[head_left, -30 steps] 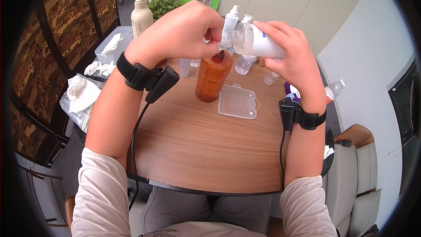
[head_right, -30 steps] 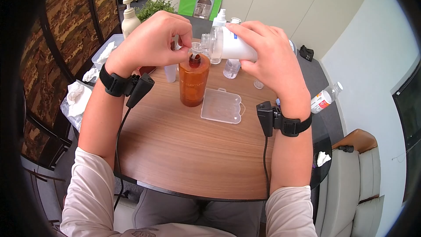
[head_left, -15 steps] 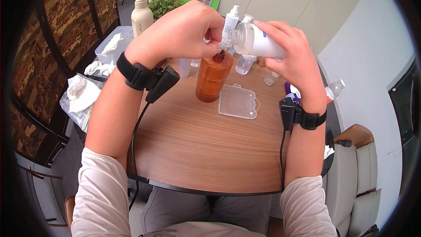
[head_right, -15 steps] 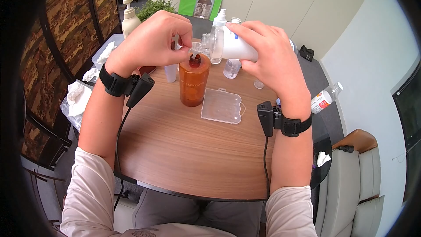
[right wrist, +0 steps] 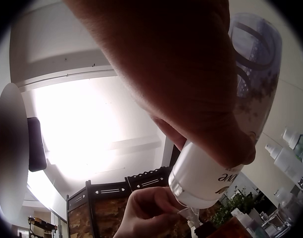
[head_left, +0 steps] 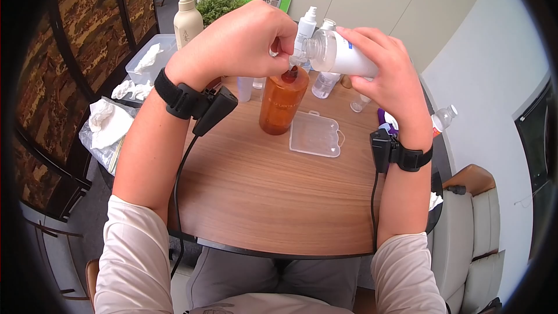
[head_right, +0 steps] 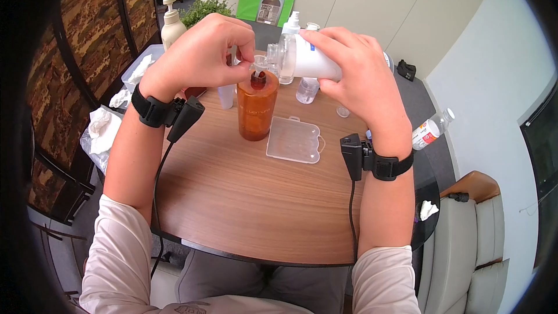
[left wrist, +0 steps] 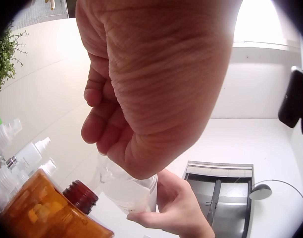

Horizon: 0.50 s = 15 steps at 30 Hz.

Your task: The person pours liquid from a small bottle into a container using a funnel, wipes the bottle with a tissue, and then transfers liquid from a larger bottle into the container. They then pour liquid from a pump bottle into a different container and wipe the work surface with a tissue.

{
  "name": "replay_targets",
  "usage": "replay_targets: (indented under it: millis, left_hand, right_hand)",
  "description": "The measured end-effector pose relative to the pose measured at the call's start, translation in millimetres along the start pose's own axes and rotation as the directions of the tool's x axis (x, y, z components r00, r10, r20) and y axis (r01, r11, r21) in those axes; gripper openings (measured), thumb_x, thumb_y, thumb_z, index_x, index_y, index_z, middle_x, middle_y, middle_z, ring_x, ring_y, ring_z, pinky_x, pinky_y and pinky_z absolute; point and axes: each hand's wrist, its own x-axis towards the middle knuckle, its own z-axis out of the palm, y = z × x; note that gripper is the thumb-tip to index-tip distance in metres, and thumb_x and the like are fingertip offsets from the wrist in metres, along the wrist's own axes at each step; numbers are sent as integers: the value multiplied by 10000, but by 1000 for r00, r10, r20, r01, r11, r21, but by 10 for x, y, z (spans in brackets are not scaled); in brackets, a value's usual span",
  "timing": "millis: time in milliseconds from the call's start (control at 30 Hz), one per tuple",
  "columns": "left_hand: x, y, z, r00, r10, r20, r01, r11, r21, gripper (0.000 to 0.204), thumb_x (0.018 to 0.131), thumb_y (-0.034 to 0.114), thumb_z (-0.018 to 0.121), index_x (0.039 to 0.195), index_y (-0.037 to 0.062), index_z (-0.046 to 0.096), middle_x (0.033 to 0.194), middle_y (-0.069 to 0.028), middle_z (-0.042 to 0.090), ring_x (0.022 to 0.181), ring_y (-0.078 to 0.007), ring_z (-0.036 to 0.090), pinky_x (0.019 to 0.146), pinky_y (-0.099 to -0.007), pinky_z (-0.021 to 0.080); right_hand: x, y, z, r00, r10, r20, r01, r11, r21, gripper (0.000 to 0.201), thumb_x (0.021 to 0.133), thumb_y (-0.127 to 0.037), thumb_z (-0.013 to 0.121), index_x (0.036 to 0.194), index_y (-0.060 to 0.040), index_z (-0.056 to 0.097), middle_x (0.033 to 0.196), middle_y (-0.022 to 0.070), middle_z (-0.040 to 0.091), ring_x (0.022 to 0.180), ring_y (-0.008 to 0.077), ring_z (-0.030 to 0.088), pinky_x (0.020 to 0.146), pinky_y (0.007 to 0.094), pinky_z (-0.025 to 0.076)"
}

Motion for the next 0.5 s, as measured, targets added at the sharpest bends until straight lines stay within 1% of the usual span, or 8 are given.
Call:
replay_targets:
  millis: [267, 333, 500]
  left_hand:
    - [0, -1, -1, 1000, 4, 1, -4, 1000, 14, 132, 745, 62, 781, 750, -7, 669, 722, -99, 668, 663, -237, 666, 616, -337, 539]
    - [5, 24, -12, 999, -28, 22, 28, 999, 16, 130, 745, 56, 777, 749, -11, 666, 723, -100, 668, 663, -236, 666, 618, -337, 540]
    - [2, 0, 4, 1000, -10, 10, 10, 1000, 13, 126, 745, 49, 773, 748, -13, 664, 721, -102, 667, 662, -237, 665, 619, -336, 540]
  right_hand:
    - [0, 4, 3, 1000, -6, -4, 6, 1000, -3, 685, 714, -18, 776, 1371, -189, 691, 1247, 46, 715, 1156, 282, 658, 1044, 401, 446]
    - [-1, 2, -2, 1000, -4, -7, 4, 1000, -5, 686, 711, -19, 775, 1370, -190, 693, 1244, 44, 715, 1153, 277, 661, 1038, 400, 447]
    - [0, 1, -2, 1000, -6, -11, 6, 1000, -5, 684, 711, -20, 773, 1368, -191, 695, 1241, 39, 716, 1149, 270, 663, 1035, 395, 447]
